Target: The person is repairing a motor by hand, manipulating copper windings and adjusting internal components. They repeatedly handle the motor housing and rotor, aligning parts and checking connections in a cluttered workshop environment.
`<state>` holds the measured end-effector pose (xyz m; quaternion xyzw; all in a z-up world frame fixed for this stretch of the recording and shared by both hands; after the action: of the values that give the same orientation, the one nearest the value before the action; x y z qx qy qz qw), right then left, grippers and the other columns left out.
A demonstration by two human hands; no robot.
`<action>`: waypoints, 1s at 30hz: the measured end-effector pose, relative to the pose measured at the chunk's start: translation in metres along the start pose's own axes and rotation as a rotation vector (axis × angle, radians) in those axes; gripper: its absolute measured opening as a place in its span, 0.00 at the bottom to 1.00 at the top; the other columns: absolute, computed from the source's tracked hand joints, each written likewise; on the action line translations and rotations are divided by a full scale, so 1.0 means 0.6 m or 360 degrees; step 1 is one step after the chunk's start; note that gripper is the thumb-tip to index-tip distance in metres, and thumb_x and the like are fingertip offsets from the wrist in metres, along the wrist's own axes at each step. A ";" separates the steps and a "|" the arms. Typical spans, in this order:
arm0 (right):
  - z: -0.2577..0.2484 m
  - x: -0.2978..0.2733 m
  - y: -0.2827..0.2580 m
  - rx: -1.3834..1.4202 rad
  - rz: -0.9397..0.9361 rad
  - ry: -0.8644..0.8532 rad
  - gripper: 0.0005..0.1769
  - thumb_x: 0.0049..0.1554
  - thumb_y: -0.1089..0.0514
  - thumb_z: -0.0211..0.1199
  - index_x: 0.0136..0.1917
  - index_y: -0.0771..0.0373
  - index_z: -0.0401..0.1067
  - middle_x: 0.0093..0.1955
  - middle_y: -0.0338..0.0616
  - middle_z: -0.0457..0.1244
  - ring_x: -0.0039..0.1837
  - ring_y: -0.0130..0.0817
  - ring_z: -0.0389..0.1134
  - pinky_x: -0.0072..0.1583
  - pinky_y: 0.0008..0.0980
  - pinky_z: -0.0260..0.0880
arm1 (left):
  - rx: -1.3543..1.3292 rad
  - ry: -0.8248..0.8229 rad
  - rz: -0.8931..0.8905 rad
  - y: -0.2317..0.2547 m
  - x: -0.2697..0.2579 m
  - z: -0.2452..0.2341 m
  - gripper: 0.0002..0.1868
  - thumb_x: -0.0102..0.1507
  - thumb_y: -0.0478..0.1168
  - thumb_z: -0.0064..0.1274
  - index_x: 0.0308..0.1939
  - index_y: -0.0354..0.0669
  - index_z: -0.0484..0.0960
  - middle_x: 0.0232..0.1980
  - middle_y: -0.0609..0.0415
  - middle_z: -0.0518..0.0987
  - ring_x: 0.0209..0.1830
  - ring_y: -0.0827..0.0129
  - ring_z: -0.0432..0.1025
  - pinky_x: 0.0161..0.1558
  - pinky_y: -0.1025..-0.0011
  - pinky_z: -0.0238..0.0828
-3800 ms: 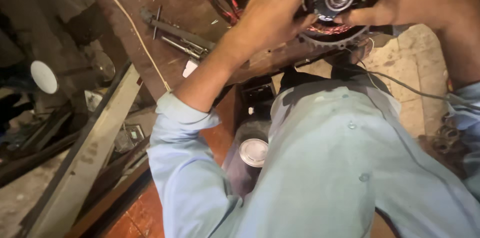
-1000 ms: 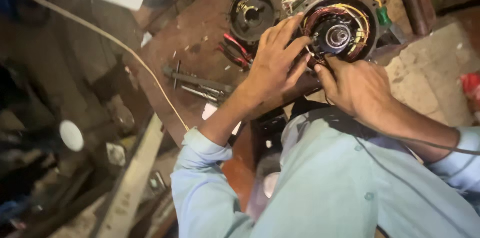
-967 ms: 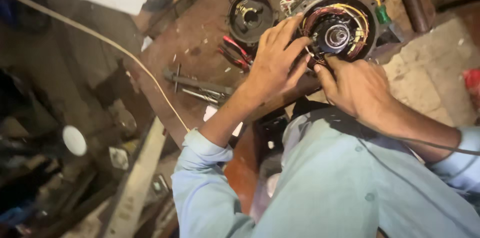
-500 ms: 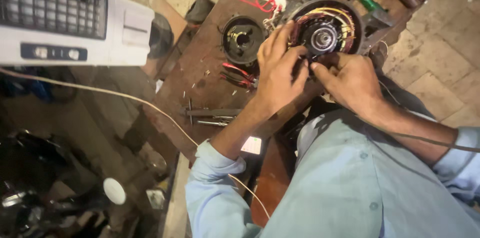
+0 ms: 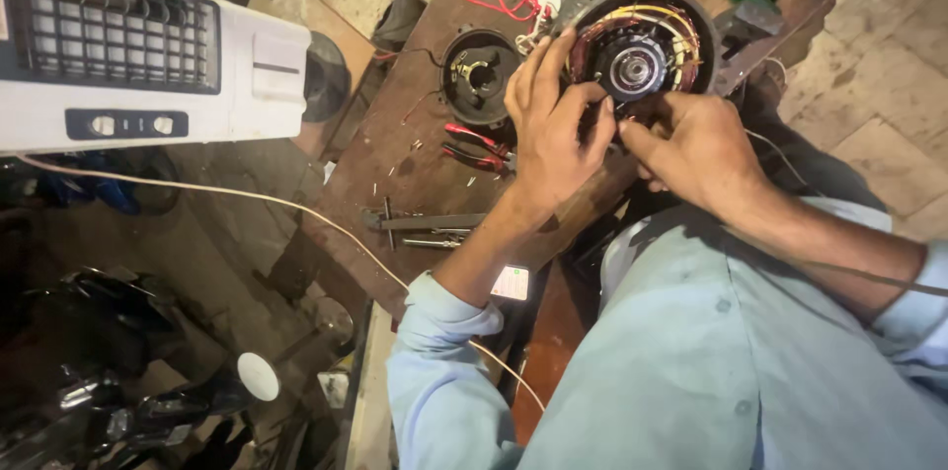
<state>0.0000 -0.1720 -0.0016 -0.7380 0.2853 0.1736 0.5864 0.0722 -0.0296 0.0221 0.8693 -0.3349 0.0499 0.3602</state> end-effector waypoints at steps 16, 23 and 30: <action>0.007 0.005 0.014 0.0310 0.0324 -0.0378 0.13 0.59 0.61 0.60 0.55 0.68 0.69 0.34 0.48 0.69 0.29 0.32 0.67 0.31 0.29 0.66 | 0.0004 0.0131 -0.0144 0.007 -0.016 0.008 0.09 0.65 0.35 0.59 0.49 0.40 0.80 0.75 0.40 0.66 0.77 0.48 0.61 0.74 0.54 0.52; 0.017 -0.005 0.014 0.0465 0.0326 -0.0458 0.20 0.59 0.60 0.62 0.60 0.73 0.64 0.35 0.50 0.69 0.29 0.32 0.68 0.31 0.29 0.67 | -0.0034 0.0017 -0.0148 -0.004 -0.019 0.014 0.10 0.65 0.34 0.59 0.50 0.39 0.81 0.75 0.42 0.68 0.78 0.49 0.61 0.76 0.54 0.52; 0.021 -0.012 0.007 0.0462 0.0202 -0.0514 0.22 0.56 0.60 0.61 0.63 0.67 0.65 0.35 0.48 0.70 0.28 0.29 0.68 0.30 0.27 0.65 | 0.0108 0.0048 0.0007 -0.005 -0.021 0.011 0.11 0.63 0.33 0.60 0.50 0.41 0.81 0.74 0.44 0.68 0.76 0.50 0.64 0.76 0.52 0.55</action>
<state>-0.0070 -0.1589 -0.0040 -0.5891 0.2556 0.2832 0.7124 0.0631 -0.0255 0.0112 0.8794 -0.3295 0.0751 0.3353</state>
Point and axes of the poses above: each hand's wrist, its own x-axis towards the middle knuckle, its own z-axis out of the palm, y = z × x, the point moved 6 cm from there along x, towards the middle knuckle
